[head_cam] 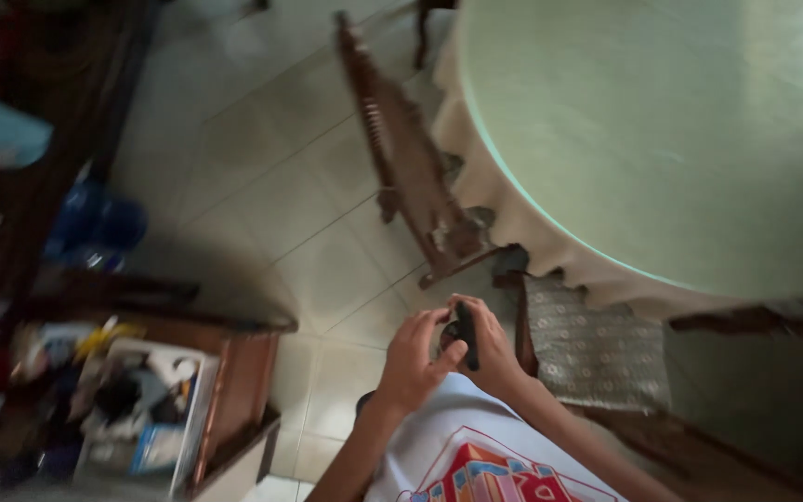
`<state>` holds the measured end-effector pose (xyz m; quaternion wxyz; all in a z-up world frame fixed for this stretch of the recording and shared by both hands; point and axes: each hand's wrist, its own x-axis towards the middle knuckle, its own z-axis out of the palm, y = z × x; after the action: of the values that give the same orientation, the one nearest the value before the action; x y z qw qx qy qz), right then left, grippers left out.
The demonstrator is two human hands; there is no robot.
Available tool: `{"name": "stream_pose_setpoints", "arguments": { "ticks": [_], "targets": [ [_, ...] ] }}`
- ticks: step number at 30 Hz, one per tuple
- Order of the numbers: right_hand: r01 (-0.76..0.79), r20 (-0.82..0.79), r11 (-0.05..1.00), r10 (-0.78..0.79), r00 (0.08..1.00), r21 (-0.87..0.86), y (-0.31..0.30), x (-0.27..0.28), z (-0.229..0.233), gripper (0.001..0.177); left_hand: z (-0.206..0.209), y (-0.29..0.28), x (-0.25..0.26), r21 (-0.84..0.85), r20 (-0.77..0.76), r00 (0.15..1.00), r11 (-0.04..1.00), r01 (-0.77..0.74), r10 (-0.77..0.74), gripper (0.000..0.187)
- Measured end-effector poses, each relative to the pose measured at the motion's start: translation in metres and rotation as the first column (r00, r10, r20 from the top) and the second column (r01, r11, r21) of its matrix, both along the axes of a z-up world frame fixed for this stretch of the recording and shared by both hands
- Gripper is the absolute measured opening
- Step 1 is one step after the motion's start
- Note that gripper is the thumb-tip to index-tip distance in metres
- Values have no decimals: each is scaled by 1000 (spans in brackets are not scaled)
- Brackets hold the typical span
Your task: Cleaning a glass-top dining table by spraying it with cleaner and wiping it with a cloth.
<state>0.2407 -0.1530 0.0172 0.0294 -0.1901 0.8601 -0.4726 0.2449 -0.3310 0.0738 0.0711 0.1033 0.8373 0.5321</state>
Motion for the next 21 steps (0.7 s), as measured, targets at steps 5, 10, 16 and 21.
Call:
{"name": "stream_pose_setpoints", "arguments": {
  "ticks": [5, 10, 16, 21],
  "targets": [
    [-11, -72, 988, 0, 997, -157, -6, -15, 7, 58, -22, 3, 22, -33, 25, 984, 984, -175, 176, 58],
    [-65, -96, 988, 52, 994, -140, 5, -16, 14, 59, -3, 24, 16, 25, 43, 990, 990, -138, 137, 59],
    [-44, -100, 995, 35, 994, -87, 9, -20, 9, 72, -5, 27, -2, 39, 44, 996, 996, -76, 74, 59],
    [27, -50, 999, -28, 998, -31, -22, -29, 9, 79, 0, -10, -23, 129, 200, 980, 991, -35, 9, 57]
  ]
}}
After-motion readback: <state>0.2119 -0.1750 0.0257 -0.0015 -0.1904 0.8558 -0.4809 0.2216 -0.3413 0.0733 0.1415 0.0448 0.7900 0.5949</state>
